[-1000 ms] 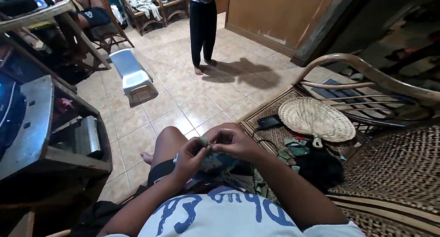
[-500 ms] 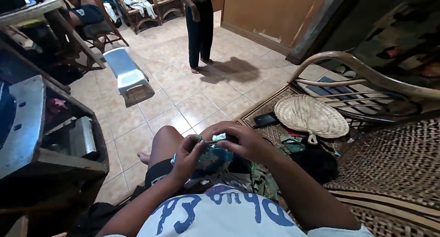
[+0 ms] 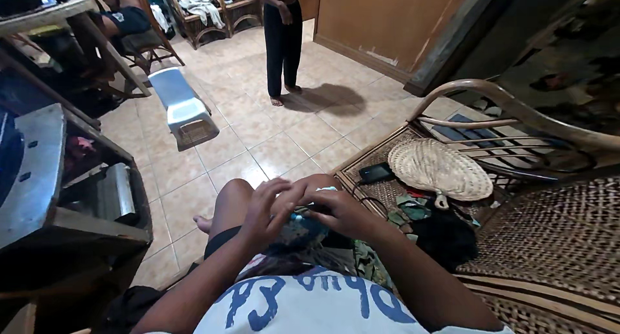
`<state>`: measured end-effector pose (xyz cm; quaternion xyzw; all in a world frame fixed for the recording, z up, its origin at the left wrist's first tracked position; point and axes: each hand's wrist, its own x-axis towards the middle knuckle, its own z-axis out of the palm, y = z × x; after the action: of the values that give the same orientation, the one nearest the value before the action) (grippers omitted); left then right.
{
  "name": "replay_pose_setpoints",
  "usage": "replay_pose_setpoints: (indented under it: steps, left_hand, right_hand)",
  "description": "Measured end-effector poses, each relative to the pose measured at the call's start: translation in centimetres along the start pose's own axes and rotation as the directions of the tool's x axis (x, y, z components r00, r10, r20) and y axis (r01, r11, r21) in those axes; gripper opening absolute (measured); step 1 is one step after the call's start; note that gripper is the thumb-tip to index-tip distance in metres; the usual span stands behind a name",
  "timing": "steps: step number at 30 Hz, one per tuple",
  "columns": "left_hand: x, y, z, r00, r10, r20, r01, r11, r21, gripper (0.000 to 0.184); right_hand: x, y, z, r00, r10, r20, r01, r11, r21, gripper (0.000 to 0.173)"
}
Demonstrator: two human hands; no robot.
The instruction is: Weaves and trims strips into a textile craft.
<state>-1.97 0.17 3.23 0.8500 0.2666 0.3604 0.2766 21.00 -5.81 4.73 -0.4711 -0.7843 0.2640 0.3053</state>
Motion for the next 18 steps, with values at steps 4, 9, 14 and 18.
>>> replay_pose_setpoints:
  steps: [4, 9, 14, 18]
  left_hand:
    - [0.7, 0.8, 0.3, 0.937, -0.126, 0.324, 0.169, 0.98, -0.106, 0.033]
    - [0.3, 0.1, 1.0, 0.964, -0.17, 0.206, 0.227, 0.928, -0.295, 0.025]
    - [0.2, 0.1, 1.3, 0.957, -0.226, 0.179, 0.284, 0.851, -0.442, 0.018]
    - [0.4, 0.2, 1.2, 0.949, -0.243, 0.2, 0.312, 0.811, -0.496, 0.017]
  right_hand:
    - [-0.2, 0.3, 0.2, 0.999, -0.013, -0.042, 0.013, 1.0, 0.014, 0.024]
    - [-0.3, 1.2, 0.1, 0.98, -0.004, -0.198, 0.013, 0.999, 0.043, 0.018]
    - [-1.0, 1.0, -0.2, 0.987, 0.091, -0.131, -0.069, 0.984, 0.161, 0.027]
    - [-1.1, 1.2, 0.6, 0.982, -0.005, -0.191, 0.017, 0.998, 0.065, 0.021]
